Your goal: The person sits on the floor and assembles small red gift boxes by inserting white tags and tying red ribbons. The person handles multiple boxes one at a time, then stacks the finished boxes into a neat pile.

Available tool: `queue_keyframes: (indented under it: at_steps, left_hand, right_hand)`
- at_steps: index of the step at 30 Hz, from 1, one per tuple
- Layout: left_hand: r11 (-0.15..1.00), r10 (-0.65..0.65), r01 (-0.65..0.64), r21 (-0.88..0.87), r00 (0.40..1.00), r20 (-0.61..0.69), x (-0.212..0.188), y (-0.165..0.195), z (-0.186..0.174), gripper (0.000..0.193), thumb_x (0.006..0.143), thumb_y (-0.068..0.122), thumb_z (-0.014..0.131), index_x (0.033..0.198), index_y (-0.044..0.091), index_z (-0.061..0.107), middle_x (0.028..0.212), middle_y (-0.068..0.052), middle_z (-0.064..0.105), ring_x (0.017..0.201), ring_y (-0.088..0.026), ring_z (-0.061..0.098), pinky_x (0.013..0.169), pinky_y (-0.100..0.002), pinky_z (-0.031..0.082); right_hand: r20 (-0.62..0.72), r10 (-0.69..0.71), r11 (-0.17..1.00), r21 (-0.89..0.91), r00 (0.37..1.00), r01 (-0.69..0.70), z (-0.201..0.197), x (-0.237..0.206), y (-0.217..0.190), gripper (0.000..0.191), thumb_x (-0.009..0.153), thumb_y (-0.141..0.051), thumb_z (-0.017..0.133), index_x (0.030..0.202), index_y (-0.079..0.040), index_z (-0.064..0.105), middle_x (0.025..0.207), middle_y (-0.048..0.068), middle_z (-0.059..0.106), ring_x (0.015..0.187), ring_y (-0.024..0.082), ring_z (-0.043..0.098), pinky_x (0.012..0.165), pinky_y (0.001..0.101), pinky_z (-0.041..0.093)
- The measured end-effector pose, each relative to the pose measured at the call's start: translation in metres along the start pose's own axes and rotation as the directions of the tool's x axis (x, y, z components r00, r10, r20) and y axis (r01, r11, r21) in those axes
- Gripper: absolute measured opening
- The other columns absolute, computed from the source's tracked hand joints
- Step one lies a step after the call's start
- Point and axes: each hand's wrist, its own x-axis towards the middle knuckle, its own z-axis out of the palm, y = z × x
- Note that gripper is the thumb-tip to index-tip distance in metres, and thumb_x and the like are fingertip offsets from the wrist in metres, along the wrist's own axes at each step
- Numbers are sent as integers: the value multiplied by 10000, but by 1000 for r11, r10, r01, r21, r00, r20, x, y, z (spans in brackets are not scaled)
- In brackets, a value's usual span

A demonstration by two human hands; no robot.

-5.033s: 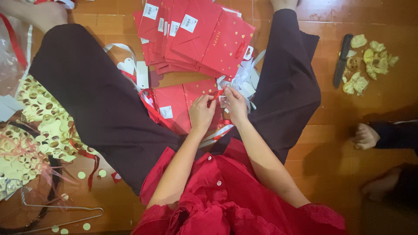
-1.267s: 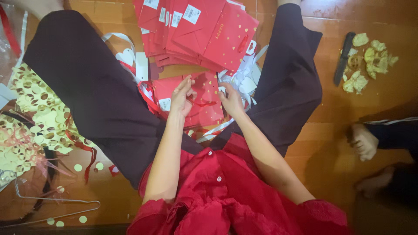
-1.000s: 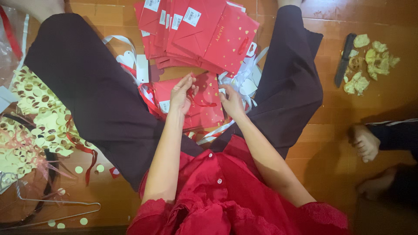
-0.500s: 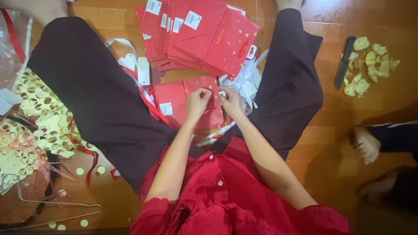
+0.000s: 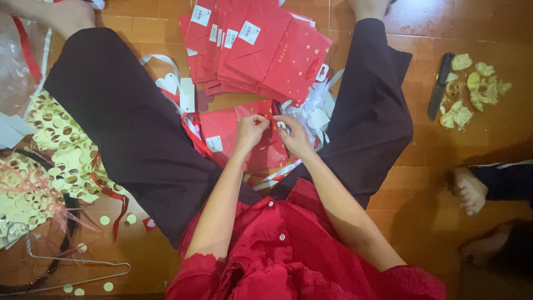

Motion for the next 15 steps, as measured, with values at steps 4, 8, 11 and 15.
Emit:
queue_keyframes:
  at_steps: [4, 8, 11, 15]
  left_hand:
    - [984, 13, -16, -176, 1000, -20, 0, -1, 2, 121, 881, 132, 754, 896, 18, 717, 807, -70, 783, 711, -106, 729, 649, -278, 552]
    - [922, 25, -17, -386, 1000, 14, -5, -4, 6, 117, 894, 106, 759, 917, 17, 688, 818, -65, 760, 744, -104, 714, 682, -238, 550]
    - [898, -58, 78, -434, 997, 57, -8, -5, 2, 116, 913, 122, 753, 937, 28, 689, 819, -39, 745, 739, -78, 680, 645, -223, 490]
    - [902, -29, 70, -426, 994, 101, -11, -3, -6, 112, 949, 138, 731, 952, 41, 676, 798, -31, 727, 693, -60, 627, 611, -222, 452]
  right_hand:
    - [125, 107, 961, 242, 986, -135, -4, 6, 10, 357, 963, -101, 577, 1279, -51, 735, 985, 84, 671, 865, 146, 585, 757, 300, 465]
    - [178, 247, 869, 395, 953, -299, -7, 9, 13, 383, 967, -73, 535, 1259, -25, 779, 866, 9, 665, 763, 76, 528, 680, 265, 428]
    - [232, 251, 762, 552, 940, -340, -11, 7, 11, 374, 938, -59, 535, 1256, 3, 722, 1054, -31, 751, 882, 43, 589, 794, 232, 467]
    - [297, 299, 708, 567, 907, -420, -14, 10, 2, 376, 968, -125, 510, 1259, -28, 727, 945, -31, 740, 854, 60, 632, 764, 234, 480]
